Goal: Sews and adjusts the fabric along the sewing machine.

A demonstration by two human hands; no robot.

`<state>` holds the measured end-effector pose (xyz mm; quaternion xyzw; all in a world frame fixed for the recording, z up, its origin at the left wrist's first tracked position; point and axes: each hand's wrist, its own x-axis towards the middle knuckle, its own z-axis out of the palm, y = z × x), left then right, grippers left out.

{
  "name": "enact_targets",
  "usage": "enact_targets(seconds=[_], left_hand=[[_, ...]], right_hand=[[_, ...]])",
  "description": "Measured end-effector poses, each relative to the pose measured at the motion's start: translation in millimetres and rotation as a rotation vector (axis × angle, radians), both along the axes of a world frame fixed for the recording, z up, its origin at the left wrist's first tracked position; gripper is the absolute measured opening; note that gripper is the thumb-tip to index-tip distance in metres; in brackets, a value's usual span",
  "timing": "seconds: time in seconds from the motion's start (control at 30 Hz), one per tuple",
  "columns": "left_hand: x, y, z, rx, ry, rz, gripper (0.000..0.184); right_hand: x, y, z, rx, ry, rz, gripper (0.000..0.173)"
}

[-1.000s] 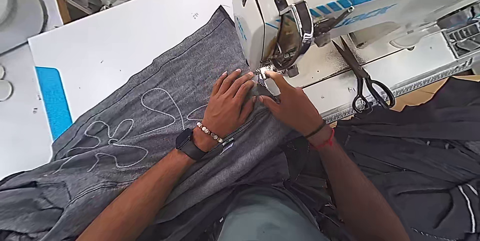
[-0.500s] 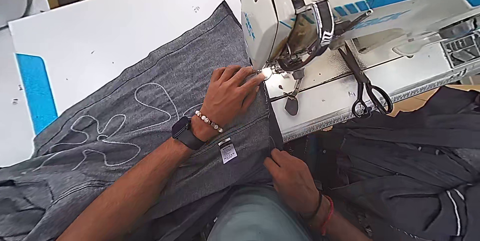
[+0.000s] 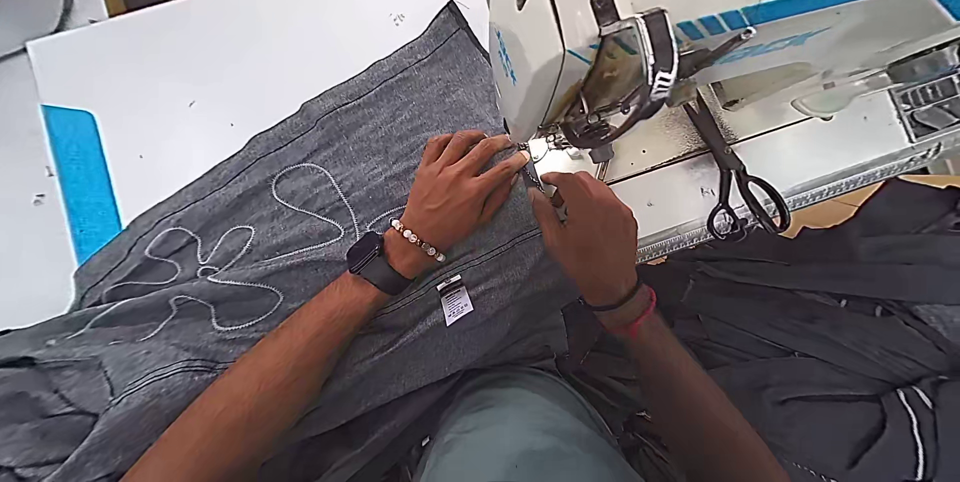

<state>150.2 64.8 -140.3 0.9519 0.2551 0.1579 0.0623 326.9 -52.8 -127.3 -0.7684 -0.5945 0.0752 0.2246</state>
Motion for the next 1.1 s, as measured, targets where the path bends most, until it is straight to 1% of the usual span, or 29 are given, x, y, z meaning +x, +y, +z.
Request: enact_targets(seconds=[0.07,0.13,0.2,0.27,0.47,0.53,0.63,0.7,0.77,0.83,0.93,1.03,1.1], left_hand=[[1.7,1.2,-0.9,-0.008,-0.034,0.003,0.033],[4.0,4.3,-5.3,0.010,-0.071,0.019,0.030],[3.6,4.9,-7.2,0.014,-0.065,0.023,0.031],[4.5,4.9,-6.1,0.018,-0.063,0.032,0.030],[4.6,4.7,-6.2,0.005,-0.070,0.037,0.031],[5.2,5.4,-5.8,0.007,-0.065,0.041,0.033],[5.2,5.9,-5.8,0.016,-0.046,0.034,0.032],[5.1,6.4,-7.5,0.032,-0.034,0.021,0.032],[4.1,6.2,-8.6,0.034,-0.032,0.017,0.032],[4.1,6.4,-7.9,0.025,-0.037,0.017,0.032],[3.4,6.1,-7.2,0.022,-0.036,0.017,0.032],[3.7,6.1,-7.0,0.022,-0.041,0.021,0.032],[4.1,6.5,-7.1,0.023,-0.041,0.031,0.030]], right_hand=[[-1.7,-3.5,-2.7,0.052,0.045,-0.015,0.028],[3.2,-1.9,0.8,0.081,0.191,-0.028,0.028],[8.3,5.4,4.5,0.008,0.275,-0.056,0.028],[8.7,13.5,5.4,-0.012,0.281,-0.090,0.026],[-3.7,18.4,6.9,-0.090,0.207,-0.109,0.028],[-5.0,16.5,2.0,-0.035,0.140,-0.077,0.028],[-12.0,9.8,-9.5,0.065,-0.025,-0.031,0.026],[-14.2,6.8,-13.9,0.098,-0.057,-0.009,0.025],[-11.5,6.7,-10.1,0.082,0.030,-0.024,0.026],[-2.3,9.8,-1.5,0.051,0.194,-0.082,0.027],[10.7,16.1,8.1,-0.065,0.349,-0.121,0.027],[8.5,19.9,10.1,-0.083,0.385,-0.096,0.023],[4.7,22.0,10.3,-0.094,0.355,-0.085,0.024]])
